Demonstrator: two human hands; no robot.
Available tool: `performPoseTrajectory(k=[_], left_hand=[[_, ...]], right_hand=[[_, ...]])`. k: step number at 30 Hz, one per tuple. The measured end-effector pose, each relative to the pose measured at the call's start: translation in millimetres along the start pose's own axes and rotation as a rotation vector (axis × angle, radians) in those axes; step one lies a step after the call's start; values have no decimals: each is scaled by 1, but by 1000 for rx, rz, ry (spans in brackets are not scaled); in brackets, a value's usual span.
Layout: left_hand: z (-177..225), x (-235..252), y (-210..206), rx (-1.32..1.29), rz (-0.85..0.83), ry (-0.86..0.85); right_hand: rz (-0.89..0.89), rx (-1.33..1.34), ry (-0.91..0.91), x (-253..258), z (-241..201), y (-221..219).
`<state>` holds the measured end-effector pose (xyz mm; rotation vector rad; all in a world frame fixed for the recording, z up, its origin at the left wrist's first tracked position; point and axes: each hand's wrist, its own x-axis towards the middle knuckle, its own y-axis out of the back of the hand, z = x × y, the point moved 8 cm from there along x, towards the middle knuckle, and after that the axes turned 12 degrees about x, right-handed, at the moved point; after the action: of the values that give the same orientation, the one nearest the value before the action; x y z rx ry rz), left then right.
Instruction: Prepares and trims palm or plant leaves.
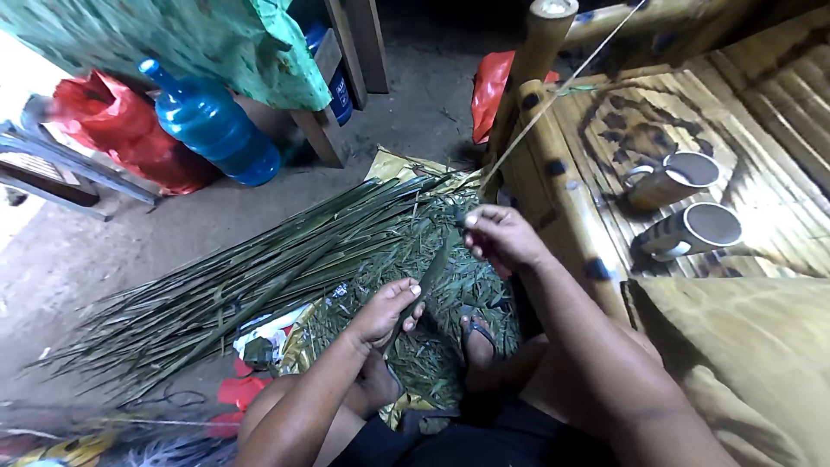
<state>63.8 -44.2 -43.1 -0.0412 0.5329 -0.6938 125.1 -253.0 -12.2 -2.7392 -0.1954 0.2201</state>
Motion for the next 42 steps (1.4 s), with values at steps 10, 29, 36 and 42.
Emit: performPoseTrajectory(k=[10,29,36,42], left_hand=[[3,0,2,-157,-111,-29],[3,-1,6,134,73,-26],[-1,-2,4,73,33,-33],[4,2,12,-56,120,-31]], right_hand=[[-407,-58,7,-10,40,-56],[-36,4,17,6,20,-17],[20,18,84,7,-1,-1],[-306,-60,-67,-9,33,-47]])
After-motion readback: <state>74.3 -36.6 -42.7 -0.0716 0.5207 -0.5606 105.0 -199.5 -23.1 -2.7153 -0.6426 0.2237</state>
